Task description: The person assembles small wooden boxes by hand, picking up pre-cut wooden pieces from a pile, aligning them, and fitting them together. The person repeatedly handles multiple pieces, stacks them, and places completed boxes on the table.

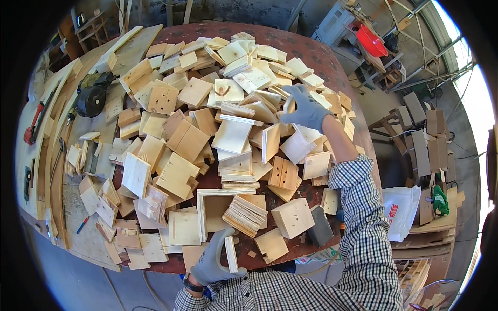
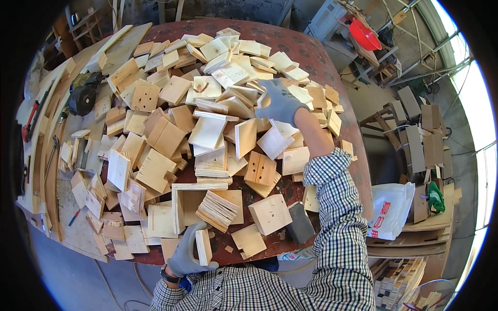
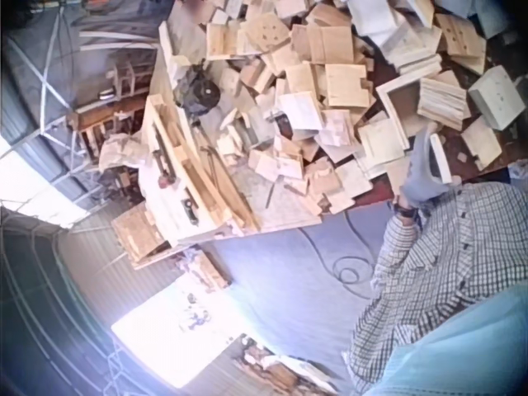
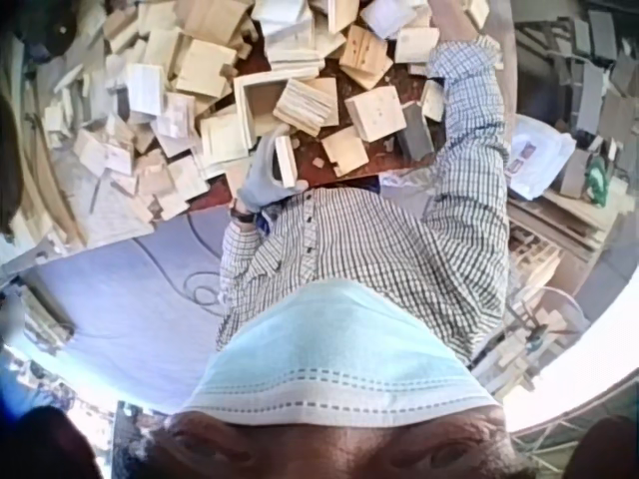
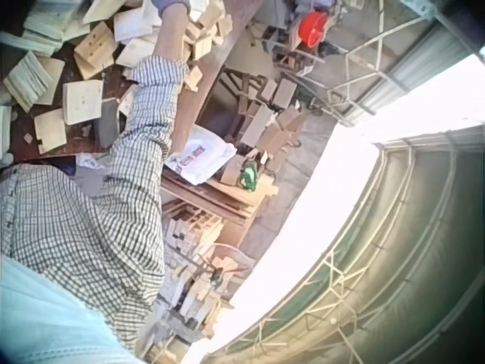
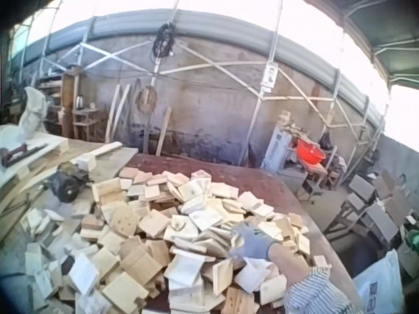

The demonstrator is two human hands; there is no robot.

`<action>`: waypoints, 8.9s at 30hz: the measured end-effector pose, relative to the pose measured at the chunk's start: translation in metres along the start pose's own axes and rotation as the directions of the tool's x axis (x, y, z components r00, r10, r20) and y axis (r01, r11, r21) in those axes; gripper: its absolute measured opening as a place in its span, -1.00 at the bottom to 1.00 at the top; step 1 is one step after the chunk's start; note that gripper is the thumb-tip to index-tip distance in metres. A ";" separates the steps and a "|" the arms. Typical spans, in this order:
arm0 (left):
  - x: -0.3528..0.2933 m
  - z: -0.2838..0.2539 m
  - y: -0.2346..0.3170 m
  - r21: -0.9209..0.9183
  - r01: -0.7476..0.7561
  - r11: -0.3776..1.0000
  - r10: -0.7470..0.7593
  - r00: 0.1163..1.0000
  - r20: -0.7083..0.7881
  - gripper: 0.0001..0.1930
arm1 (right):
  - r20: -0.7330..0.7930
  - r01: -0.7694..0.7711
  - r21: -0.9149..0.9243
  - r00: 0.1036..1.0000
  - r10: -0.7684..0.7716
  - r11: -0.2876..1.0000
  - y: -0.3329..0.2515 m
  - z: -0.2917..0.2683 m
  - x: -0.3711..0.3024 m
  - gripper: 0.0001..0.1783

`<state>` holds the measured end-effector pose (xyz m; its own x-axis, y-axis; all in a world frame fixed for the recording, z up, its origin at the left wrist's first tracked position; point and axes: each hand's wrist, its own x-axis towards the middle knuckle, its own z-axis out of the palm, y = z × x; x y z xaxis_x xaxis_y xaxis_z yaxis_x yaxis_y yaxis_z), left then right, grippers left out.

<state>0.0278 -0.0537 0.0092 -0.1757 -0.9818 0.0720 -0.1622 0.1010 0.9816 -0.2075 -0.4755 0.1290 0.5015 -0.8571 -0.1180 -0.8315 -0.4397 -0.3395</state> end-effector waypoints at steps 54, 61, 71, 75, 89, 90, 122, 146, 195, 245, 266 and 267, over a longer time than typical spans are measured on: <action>0.000 -0.002 0.000 -0.130 0.058 0.990 -0.056 0.998 0.022 0.22 | -0.529 0.378 0.647 0.848 0.032 0.662 -0.069 0.011 0.118 -0.37; -0.005 0.001 -0.001 -0.280 0.073 0.957 -0.077 0.997 -0.003 0.21 | -0.166 0.165 0.985 0.986 0.025 0.057 -0.095 -0.020 -0.082 -0.41; -0.003 0.007 -0.008 -0.344 0.089 0.935 -0.101 0.995 -0.016 0.29 | 0.227 -0.188 0.552 0.971 -0.070 -0.812 -0.131 0.098 -0.317 -0.60; -0.006 0.005 0.005 -0.392 0.144 0.909 -0.151 0.988 0.015 0.25 | 0.141 -0.028 0.815 0.978 0.152 -0.578 -0.144 0.112 -0.341 -0.45; -0.051 0.027 0.030 -0.160 -0.210 0.964 0.175 0.962 -0.208 0.36 | 0.202 -0.112 0.937 0.946 0.252 -0.330 -0.197 0.138 -0.370 -0.41; -0.051 0.029 0.033 -0.166 -0.229 0.959 0.193 0.960 -0.204 0.37 | 0.242 -0.169 0.942 0.940 0.240 -0.289 -0.200 0.137 -0.374 -0.37; -0.042 0.036 0.070 0.327 -0.445 0.833 0.499 0.861 -0.100 0.16 | 0.251 -0.241 0.966 0.961 -0.115 0.089 -0.185 0.146 -0.401 0.10; -0.032 0.030 0.092 0.419 -0.402 0.814 0.452 0.892 -0.021 0.06 | 0.006 0.036 0.967 0.986 -0.165 0.250 -0.179 0.152 -0.401 0.21; -0.035 0.042 0.079 0.309 -0.319 0.896 0.362 0.928 -0.091 0.10 | 0.190 -0.166 0.969 0.974 -0.123 0.184 -0.174 0.145 -0.388 0.10; -0.045 -0.049 0.059 0.758 0.569 0.319 -0.167 0.821 -0.546 0.15 | 0.240 -0.265 0.841 0.964 -0.112 -0.472 -0.157 0.156 -0.387 0.03; -0.048 -0.085 0.023 0.689 0.721 0.075 -0.156 0.691 -0.706 0.17 | 0.223 -0.231 0.915 0.973 -0.062 -0.331 -0.157 0.155 -0.391 0.04; -0.046 -0.087 0.020 0.684 0.725 0.080 -0.163 0.687 -0.709 0.17 | 0.218 -0.226 0.914 0.974 -0.063 -0.338 -0.158 0.156 -0.391 0.03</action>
<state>0.1174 -0.0201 0.0408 0.5939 -0.8044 0.0149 -0.8045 -0.5938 0.0098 -0.2351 -0.0289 0.0829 0.5928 -0.7487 -0.2967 0.3863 0.5876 -0.7110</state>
